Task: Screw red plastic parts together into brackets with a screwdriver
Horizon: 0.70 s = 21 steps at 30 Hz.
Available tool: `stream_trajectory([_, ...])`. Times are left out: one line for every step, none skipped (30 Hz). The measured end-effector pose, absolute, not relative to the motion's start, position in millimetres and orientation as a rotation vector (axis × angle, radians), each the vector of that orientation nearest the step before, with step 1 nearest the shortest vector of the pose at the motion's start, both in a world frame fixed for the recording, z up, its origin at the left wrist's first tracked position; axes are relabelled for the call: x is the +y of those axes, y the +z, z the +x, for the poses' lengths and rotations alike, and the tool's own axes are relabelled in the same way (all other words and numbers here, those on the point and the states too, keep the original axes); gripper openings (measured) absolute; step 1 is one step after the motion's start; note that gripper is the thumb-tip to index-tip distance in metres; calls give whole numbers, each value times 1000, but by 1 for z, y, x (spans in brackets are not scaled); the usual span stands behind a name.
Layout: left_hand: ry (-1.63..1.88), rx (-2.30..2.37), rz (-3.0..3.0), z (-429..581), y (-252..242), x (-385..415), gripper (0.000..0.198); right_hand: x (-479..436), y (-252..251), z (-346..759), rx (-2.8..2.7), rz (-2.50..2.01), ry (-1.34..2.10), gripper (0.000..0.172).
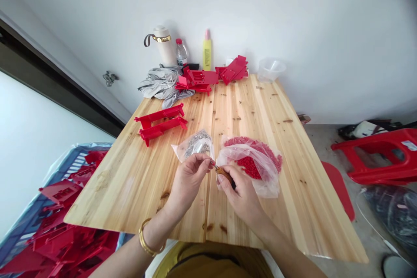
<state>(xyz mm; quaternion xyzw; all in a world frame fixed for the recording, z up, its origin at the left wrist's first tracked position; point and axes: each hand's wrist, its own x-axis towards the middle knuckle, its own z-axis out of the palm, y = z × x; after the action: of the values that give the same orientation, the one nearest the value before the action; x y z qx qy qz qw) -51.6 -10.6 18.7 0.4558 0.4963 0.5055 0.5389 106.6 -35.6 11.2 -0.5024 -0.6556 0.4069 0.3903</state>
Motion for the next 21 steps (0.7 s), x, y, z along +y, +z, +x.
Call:
stream_trajectory([1207, 1185, 1095, -51, 18, -11, 19, -36, 11, 107, -1662, -1275, 1034, 13])
stream_trajectory([1211, 1195, 1109, -51, 17, -12, 18, -36, 11, 107, -1657, -1275, 1038, 13])
stream_trajectory([1216, 1207, 1127, -50, 17, -12, 18, -37, 11, 107, -1656, -1277, 1039, 14])
stream_trajectory([1221, 1218, 1147, -50, 16, -13, 18, -37, 10, 107, -1656, -1281, 1033, 14])
stream_trajectory([1222, 1225, 1162, -49, 15, -13, 18, -37, 9, 107, -1658, -1283, 1020, 13])
stream_trajectory([1223, 1228, 1166, -49, 14, -14, 19, -38, 8, 108, -1664, -1283, 1006, 13])
stream_trajectory([1220, 1221, 1156, -49, 13, -15, 19, -38, 7, 108, -1669, -1279, 998, 13])
stream_trajectory([1211, 1203, 1131, -49, 13, -16, 20, -39, 7, 108, -1670, -1271, 1000, 13])
stream_trajectory([1194, 1177, 1102, -50, 13, -17, 20, -39, 6, 109, -1664, -1261, 1014, 13])
stream_trajectory([1171, 1146, 1080, -51, 13, -18, 20, -39, 5, 110, -1650, -1249, 1043, 14])
stream_trajectory([1142, 1115, 1083, -53, 16, -18, 20, -39, 4, 112, -1629, -1237, 1076, 16])
stream_trajectory([1106, 1084, 1128, -55, 19, -16, 19, -40, 3, 114, -1596, -1229, 1107, 17])
stream_trajectory([1069, 1067, 1225, -58, 25, -11, 18, -40, 2, 116, -1556, -1223, 1130, 19])
stream_trajectory([1037, 1073, 1372, -61, 33, -1, 17, -40, 1, 118, -1510, -1221, 1143, 21])
stream_trajectory([1015, 1098, 1563, -65, 42, 14, 17, -39, -1, 121, -1459, -1222, 1144, 23])
stream_trajectory([996, 1133, 1791, -69, 52, 34, 18, -39, -3, 123, -1408, -1221, 1137, 25])
stream_trajectory([976, 1188, 2033, -73, 62, 59, 21, -39, -4, 126, -1359, -1219, 1125, 28])
stream_trajectory([961, 1234, 2284, -76, 71, 88, 28, -39, -5, 128, -1320, -1212, 1116, 30])
stream_trajectory([902, 1250, 2524, -78, 78, 121, 40, -38, -5, 129, -1294, -1204, 1108, 32])
stream_trajectory([789, 1306, 2707, -80, 82, 156, 53, -37, -4, 131, -1283, -1202, 1101, 32])
stream_trajectory([647, 1401, 2845, -81, 84, 190, 66, -36, -2, 132, -1293, -1208, 1090, 31])
